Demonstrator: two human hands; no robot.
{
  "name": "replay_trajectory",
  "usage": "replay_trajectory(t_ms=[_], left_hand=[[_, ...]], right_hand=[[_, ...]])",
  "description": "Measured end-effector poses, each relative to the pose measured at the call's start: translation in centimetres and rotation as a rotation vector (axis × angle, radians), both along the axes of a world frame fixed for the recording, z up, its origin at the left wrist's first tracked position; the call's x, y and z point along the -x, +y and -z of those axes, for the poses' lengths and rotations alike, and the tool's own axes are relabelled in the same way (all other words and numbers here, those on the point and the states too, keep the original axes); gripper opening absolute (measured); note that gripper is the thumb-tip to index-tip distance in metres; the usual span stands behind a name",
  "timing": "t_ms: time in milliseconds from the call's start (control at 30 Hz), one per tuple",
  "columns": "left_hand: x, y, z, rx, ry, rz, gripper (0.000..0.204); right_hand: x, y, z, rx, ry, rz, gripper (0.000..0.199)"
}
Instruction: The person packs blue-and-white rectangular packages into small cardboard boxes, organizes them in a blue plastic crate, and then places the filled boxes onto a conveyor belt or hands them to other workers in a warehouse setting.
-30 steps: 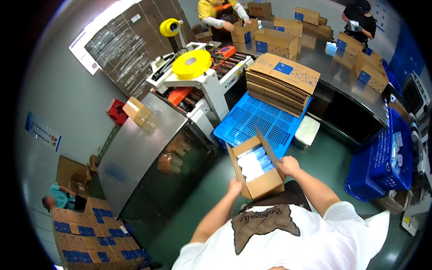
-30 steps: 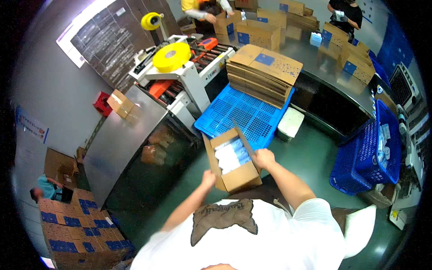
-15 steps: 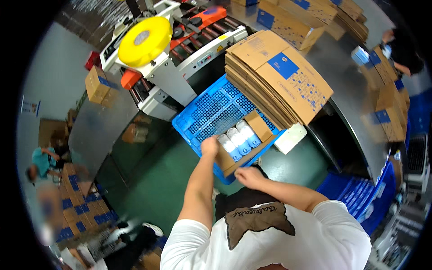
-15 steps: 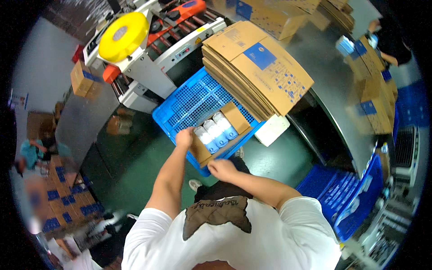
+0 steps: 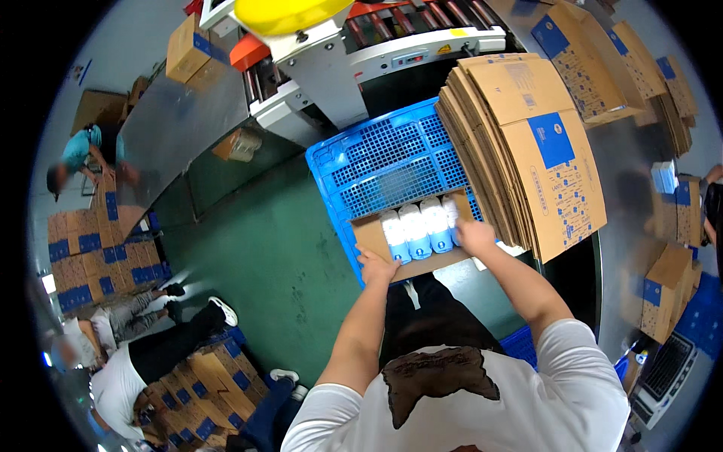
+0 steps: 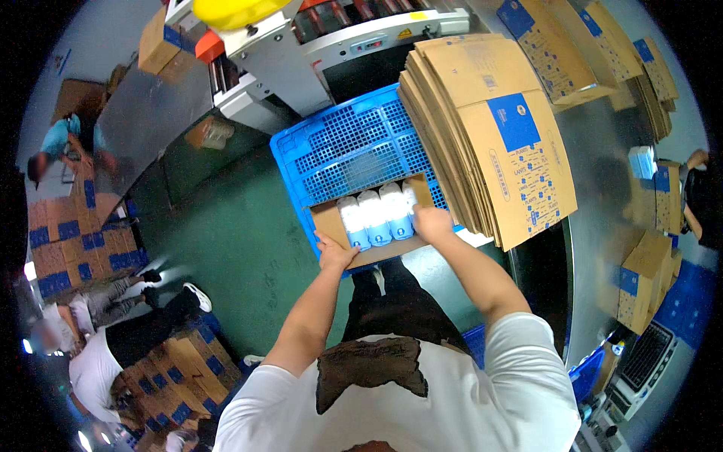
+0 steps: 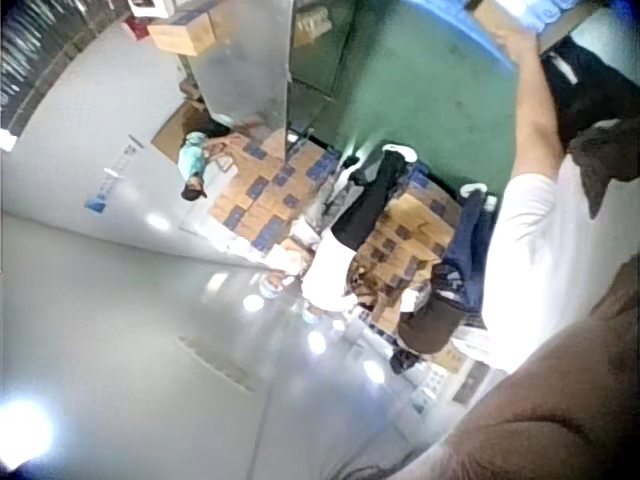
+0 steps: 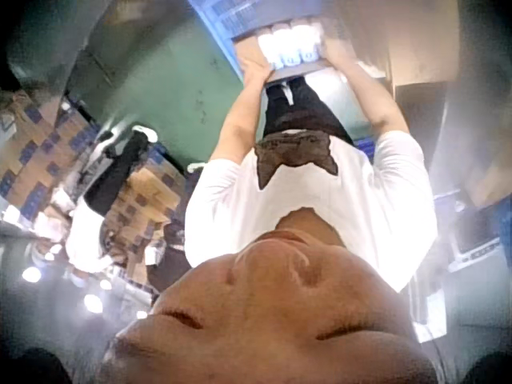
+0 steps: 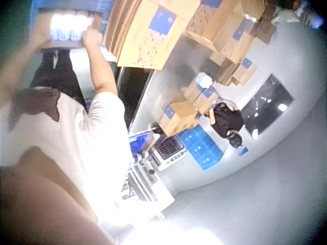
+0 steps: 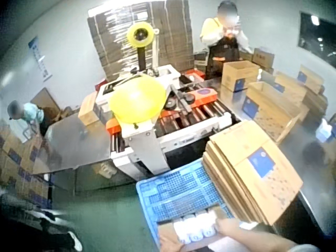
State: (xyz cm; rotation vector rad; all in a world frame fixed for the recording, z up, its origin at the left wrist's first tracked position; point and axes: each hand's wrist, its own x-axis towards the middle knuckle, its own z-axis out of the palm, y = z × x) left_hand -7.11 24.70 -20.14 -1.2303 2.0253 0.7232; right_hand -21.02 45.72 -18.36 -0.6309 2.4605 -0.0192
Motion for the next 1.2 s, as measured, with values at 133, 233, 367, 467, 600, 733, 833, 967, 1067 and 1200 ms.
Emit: replay_trajectory(t_ms=[133, 233, 367, 467, 600, 733, 833, 967, 1067, 1200], left_hand=[[-1.8, -0.9, 0.6, -0.061, 0.188, -0.075, 0.092], [-6.1, -3.0, 3.6, -0.205, 0.487, -0.219, 0.071], [-10.6, -4.2, 6.4, -0.404, 0.621, -0.394, 0.059], [-12.1, -2.5, 7.4, -0.380, 0.626, -0.401, 0.058], [-12.4, -1.1, 7.5, -0.362, 0.676, -0.353, 0.059], [-12.2, -1.2, 7.4, -0.510, 0.804, -0.396, 0.067], [-11.8, -1.5, 6.8, -0.803, 0.816, -0.601, 0.069], [-11.4, -3.6, 0.3, -0.828, 0.601, -0.680, 0.083], [-13.4, -5.5, -0.3, -0.723, 0.756, -0.595, 0.091], [-12.9, -9.7, -6.8, -0.493, 1.024, -0.168, 0.095]], right_hand=[[0.4, 3.2, -1.4, 0.141, 0.126, 0.111, 0.013], [-0.8, -0.9, -2.9, 0.174, 0.118, 0.068, 0.016], [-5.9, -9.7, 2.7, 0.610, -0.231, 0.160, 0.029], [-8.2, -16.1, 4.7, 0.631, -0.328, 0.314, 0.034], [-8.0, -20.9, 9.6, 0.387, -0.416, 0.515, 0.040], [-8.5, -22.1, 11.7, 0.376, -0.223, 0.623, 0.027], [-9.8, -20.4, 12.4, 0.780, -0.354, 0.875, 0.017], [-11.6, -16.8, 6.3, 0.921, -0.597, 0.971, 0.005], [-13.8, -14.8, -2.1, 0.992, -0.144, 0.621, 0.002], [-12.5, -15.8, -16.4, 1.260, -0.397, 0.436, 0.004]])
